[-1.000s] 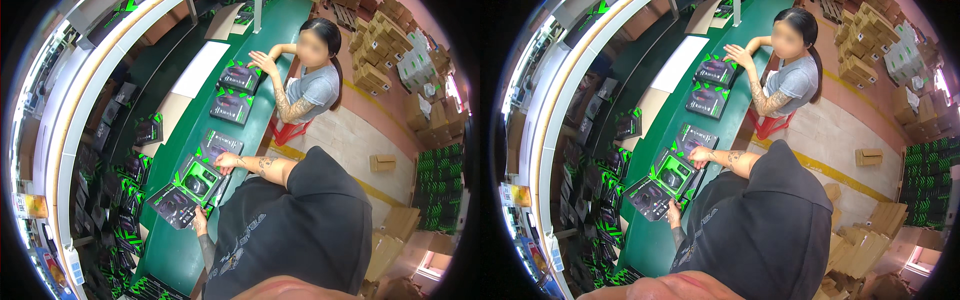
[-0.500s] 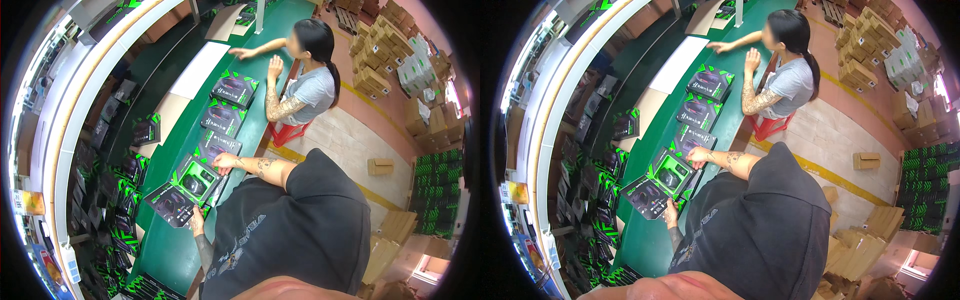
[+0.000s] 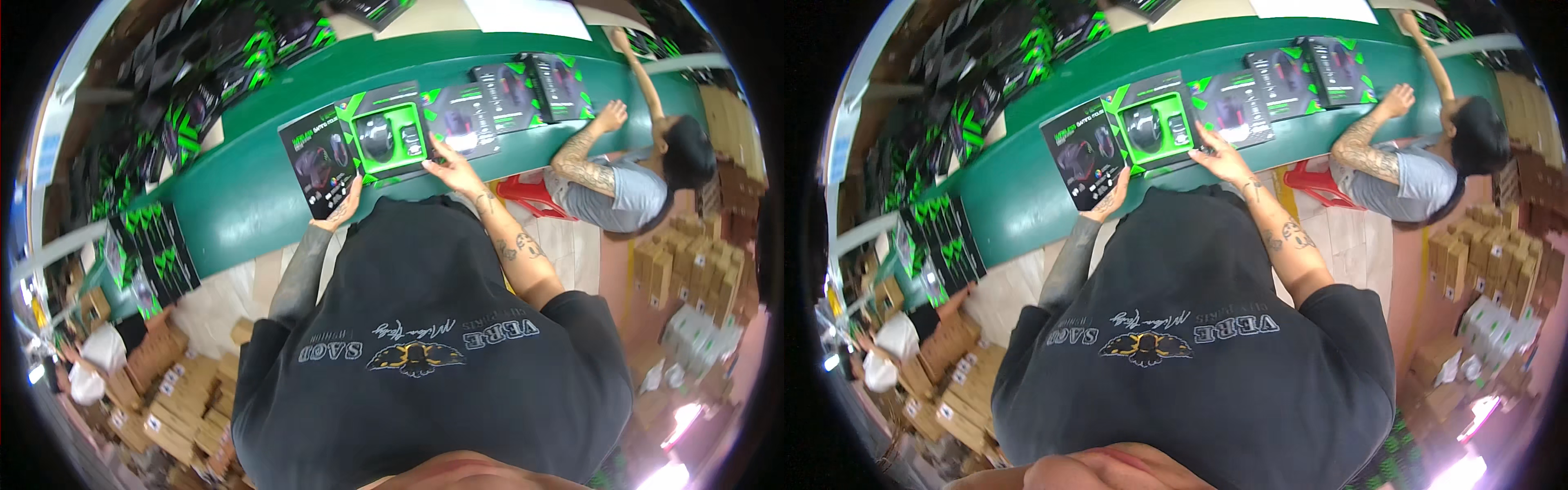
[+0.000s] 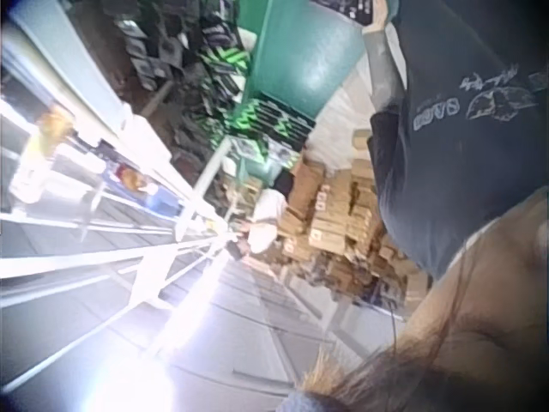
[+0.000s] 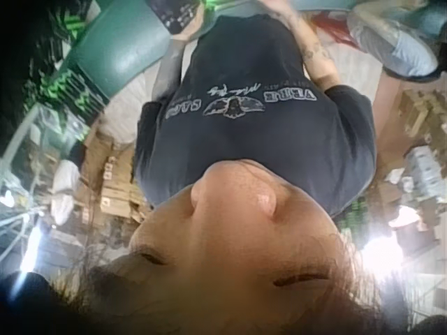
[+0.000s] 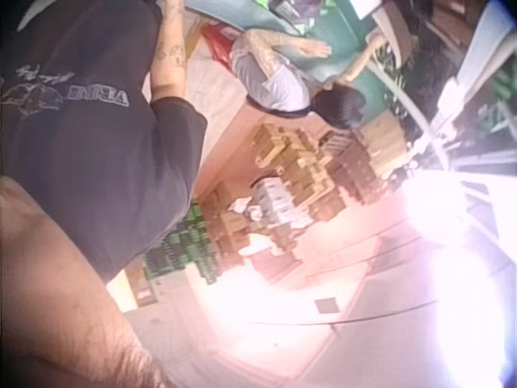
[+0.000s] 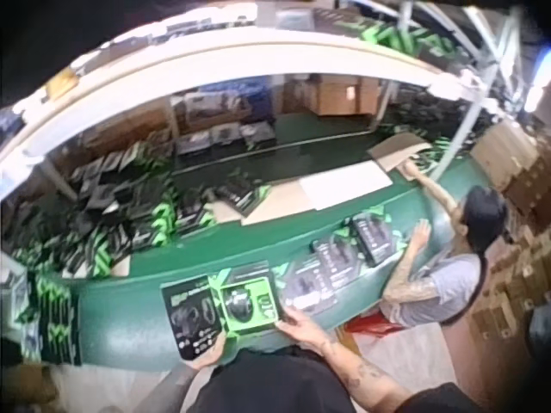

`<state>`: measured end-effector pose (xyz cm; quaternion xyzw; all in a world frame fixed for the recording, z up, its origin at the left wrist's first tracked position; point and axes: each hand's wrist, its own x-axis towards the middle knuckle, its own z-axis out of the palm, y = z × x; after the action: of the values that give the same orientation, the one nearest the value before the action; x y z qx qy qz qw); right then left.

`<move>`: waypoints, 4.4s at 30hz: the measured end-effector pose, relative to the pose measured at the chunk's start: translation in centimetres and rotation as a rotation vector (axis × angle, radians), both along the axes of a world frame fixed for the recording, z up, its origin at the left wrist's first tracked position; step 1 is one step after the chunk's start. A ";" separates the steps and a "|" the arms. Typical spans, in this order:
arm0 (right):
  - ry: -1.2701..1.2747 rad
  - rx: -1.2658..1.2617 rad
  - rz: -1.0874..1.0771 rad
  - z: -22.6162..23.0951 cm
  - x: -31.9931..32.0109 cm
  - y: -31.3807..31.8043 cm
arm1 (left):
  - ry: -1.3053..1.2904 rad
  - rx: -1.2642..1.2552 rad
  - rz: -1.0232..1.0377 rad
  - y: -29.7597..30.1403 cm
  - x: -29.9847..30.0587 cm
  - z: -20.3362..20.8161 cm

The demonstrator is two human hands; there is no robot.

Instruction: Sorting and arranging computer mouse packaging on an assembly line conveyor belt.

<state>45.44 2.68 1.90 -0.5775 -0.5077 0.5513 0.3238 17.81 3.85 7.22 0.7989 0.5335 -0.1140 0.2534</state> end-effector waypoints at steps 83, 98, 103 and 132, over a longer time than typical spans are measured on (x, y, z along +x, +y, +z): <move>-0.059 0.096 0.042 4.1 -2.1 6.1 | -1.369 -0.192 1.265 9.4 -6.3 -1.8; -0.955 0.106 -0.381 8.4 23.9 15.2 | -0.581 0.209 0.582 6.7 4.3 0.2; -0.601 0.145 -0.198 -1.0 46.8 9.0 | -0.086 0.153 0.420 -0.4 12.4 -2.4; -0.665 0.205 -0.136 0.6 12.2 5.0 | -0.251 0.291 0.030 2.3 7.6 -2.5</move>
<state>57.68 7.69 2.51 -0.7223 -0.5984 0.2564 0.2333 25.38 6.19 4.75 0.8270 0.5205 0.0686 0.2012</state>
